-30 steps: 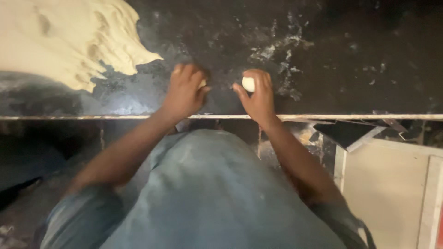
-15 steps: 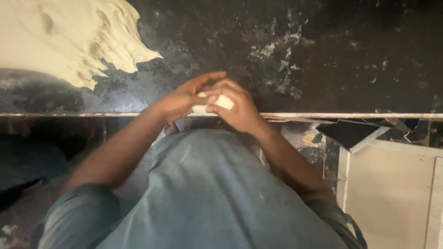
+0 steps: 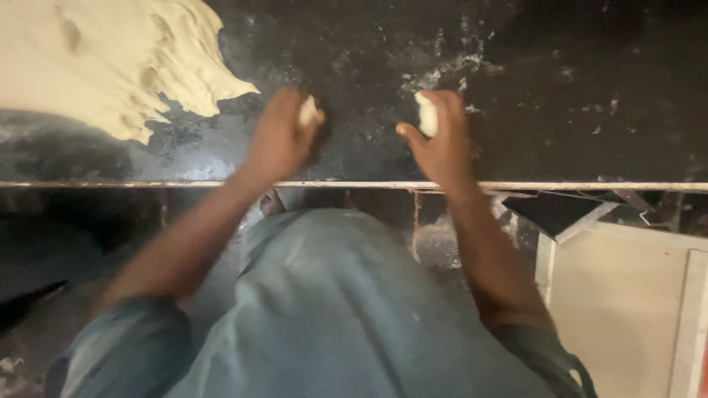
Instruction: The person pulls pieces of dough from a larger mass on a counter and rolls them into small balls by hand.
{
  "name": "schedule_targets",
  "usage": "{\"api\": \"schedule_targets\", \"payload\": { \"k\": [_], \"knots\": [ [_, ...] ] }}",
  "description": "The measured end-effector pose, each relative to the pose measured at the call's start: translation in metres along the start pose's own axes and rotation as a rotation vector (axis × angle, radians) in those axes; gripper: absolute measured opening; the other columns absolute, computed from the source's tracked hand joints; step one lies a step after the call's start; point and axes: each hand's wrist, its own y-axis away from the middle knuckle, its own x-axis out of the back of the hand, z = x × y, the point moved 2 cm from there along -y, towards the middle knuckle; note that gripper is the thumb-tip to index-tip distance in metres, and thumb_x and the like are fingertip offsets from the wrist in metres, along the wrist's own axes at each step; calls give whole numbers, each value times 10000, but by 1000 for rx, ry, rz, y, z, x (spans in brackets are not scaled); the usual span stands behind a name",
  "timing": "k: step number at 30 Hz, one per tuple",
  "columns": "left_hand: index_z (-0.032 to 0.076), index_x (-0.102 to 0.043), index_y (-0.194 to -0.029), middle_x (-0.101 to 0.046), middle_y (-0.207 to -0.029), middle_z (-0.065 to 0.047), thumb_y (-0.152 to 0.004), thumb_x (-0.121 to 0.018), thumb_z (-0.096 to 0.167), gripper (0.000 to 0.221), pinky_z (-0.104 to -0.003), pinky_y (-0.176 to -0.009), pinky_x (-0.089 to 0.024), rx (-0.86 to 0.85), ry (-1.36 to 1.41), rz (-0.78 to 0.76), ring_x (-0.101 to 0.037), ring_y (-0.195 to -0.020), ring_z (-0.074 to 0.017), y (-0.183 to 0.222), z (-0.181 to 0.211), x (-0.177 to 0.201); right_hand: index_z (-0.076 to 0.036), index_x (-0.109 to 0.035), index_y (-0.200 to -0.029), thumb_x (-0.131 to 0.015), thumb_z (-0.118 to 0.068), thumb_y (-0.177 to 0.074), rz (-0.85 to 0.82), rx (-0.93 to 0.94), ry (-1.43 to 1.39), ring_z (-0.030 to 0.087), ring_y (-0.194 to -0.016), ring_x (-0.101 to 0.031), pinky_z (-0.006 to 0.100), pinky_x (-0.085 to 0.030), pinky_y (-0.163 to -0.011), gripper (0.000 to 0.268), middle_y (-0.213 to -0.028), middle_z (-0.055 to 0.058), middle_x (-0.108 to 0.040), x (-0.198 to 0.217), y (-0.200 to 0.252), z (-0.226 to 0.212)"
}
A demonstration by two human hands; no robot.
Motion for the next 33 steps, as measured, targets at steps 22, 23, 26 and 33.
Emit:
{"api": "schedule_targets", "payload": {
  "k": [22,23,26,33],
  "knots": [
    [73,-701,-1006,-612,-1074,-177,-735,-773,307,366,-534,-884,-410,-256,-190,-293,-546,-1045,-391,11,-1,31,-93,-653,-912,-719,-428,-842,-181,129,438,341,-1001,-520,519,-357,-844,348,-1002,168,-575,-11,33,37],
    [59,-710,-999,-607,-1053,-203,-727,-811,375,429,-559,-849,-393,-222,-281,-293,-532,-1003,-409,-2,-8,34,-83,-640,-933,-710,-429,-829,-104,169,522,358,-1039,-514,524,-348,-856,368,-1053,197,-575,-7,14,49],
    [22,-673,-1020,-585,-1076,-223,-827,-808,403,448,-513,-899,-414,-133,-204,-51,-525,-1077,-430,-45,-6,11,-54,-617,-988,-725,-378,-936,36,76,302,339,-1025,-505,495,-366,-866,346,-1066,170,-556,-37,-37,51],
    [116,-660,-971,-624,-1053,-102,-783,-658,77,192,-483,-931,-439,-288,126,-162,-582,-1071,-358,18,16,-5,-98,-640,-991,-772,-346,-873,-241,142,123,353,-1155,-525,520,-387,-996,304,-1113,124,-614,-45,27,8]
  ]
}}
